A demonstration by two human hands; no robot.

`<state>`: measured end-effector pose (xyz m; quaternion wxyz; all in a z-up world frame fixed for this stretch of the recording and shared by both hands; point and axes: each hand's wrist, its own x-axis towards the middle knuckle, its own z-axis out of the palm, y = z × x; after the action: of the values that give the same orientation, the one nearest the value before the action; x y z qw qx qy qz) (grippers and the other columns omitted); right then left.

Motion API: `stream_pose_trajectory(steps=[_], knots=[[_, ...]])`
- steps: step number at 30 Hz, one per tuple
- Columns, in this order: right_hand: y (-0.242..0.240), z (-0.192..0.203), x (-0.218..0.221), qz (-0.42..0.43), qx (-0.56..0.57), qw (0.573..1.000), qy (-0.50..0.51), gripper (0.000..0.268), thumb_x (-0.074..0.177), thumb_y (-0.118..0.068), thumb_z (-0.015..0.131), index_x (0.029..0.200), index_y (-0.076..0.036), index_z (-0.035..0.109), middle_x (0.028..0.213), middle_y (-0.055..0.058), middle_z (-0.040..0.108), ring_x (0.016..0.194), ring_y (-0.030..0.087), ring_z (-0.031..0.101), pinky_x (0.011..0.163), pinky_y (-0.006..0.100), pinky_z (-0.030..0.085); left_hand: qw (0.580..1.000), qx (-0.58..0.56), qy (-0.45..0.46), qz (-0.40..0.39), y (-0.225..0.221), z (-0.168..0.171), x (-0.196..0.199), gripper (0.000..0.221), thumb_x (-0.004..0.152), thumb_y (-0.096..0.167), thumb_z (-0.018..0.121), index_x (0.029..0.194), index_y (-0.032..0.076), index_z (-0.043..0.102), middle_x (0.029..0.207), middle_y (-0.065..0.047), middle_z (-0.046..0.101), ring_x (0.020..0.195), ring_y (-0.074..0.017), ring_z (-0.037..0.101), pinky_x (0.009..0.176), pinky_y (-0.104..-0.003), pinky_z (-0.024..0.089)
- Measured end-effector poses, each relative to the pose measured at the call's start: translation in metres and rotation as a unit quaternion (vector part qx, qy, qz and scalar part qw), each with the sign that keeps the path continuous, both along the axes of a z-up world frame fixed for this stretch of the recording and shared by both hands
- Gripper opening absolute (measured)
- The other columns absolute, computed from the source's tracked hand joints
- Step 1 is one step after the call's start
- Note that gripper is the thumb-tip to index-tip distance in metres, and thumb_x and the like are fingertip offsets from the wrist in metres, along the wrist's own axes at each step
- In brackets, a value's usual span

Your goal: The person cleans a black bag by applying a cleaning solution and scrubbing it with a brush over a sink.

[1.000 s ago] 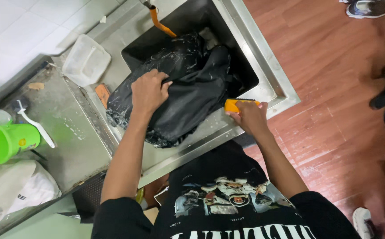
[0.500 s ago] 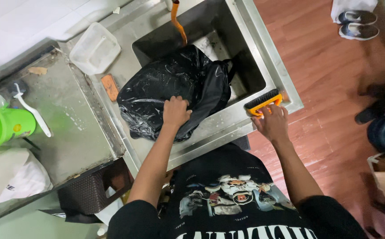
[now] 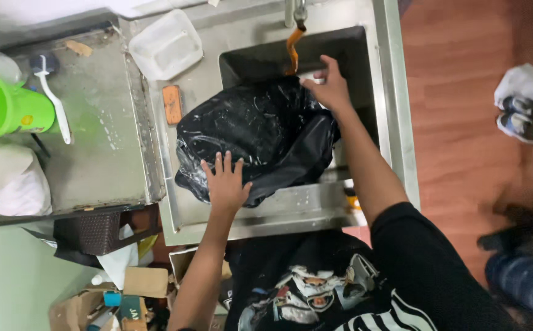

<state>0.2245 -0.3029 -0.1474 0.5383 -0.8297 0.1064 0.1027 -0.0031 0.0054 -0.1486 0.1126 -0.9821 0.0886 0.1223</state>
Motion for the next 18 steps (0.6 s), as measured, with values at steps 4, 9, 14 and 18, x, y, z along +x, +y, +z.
stream_pose_trajectory(steps=[4, 9, 14, 18], knots=[[0.03, -0.124, 0.087, 0.016, -0.001, 0.993, 0.119, 0.082, 0.076, -0.052, 0.093, 0.149, -0.042, 0.056, 0.119, 0.001, 0.073, 0.109, 0.017, 0.074, 0.098, 0.035, 0.057, 0.992, -0.095, -0.074, 0.04, -0.009, 0.005, -0.003, 0.066, 0.079, 0.047, 0.088, 0.137, 0.021, 0.07, 0.155, -0.013, 0.06, 0.15, -0.0376, 0.049, 0.122, -0.076, 0.026], [0.019, -0.176, 0.087, 0.107, -0.175, 0.978, 0.029, 0.047, 0.076, -0.05, 0.092, 0.114, -0.028, 0.074, 0.105, 0.006, 0.079, 0.111, 0.033, 0.076, 0.099, 0.049, 0.057, 0.986, -0.089, -0.01, 0.144, -0.021, 0.003, 0.007, 0.062, 0.078, 0.039, 0.084, 0.137, 0.029, 0.068, 0.158, -0.004, 0.058, 0.154, -0.0296, 0.045, 0.129, -0.07, 0.015], [-0.026, -0.183, 0.05, 0.074, -0.188, 0.975, 0.093, 0.023, 0.097, -0.044, 0.066, 0.114, -0.035, 0.079, 0.108, 0.008, 0.079, 0.117, 0.038, 0.071, 0.102, 0.052, 0.054, 0.981, -0.101, 0.003, 0.164, -0.022, 0.0, 0.015, 0.073, 0.071, 0.06, 0.087, 0.135, 0.029, 0.068, 0.156, -0.004, 0.055, 0.152, -0.0321, 0.045, 0.128, -0.072, 0.018], [-0.034, -0.095, -0.007, 0.046, -0.157, 0.973, 0.162, 0.028, 0.081, -0.043, 0.062, 0.102, -0.038, 0.081, 0.096, 0.001, 0.079, 0.111, 0.03, 0.074, 0.101, 0.045, 0.056, 0.978, -0.111, -0.017, 0.178, -0.019, -0.019, 0.014, 0.079, 0.066, 0.068, 0.088, 0.131, 0.029, 0.07, 0.152, -0.002, 0.058, 0.15, -0.03, 0.047, 0.128, -0.072, 0.016]])
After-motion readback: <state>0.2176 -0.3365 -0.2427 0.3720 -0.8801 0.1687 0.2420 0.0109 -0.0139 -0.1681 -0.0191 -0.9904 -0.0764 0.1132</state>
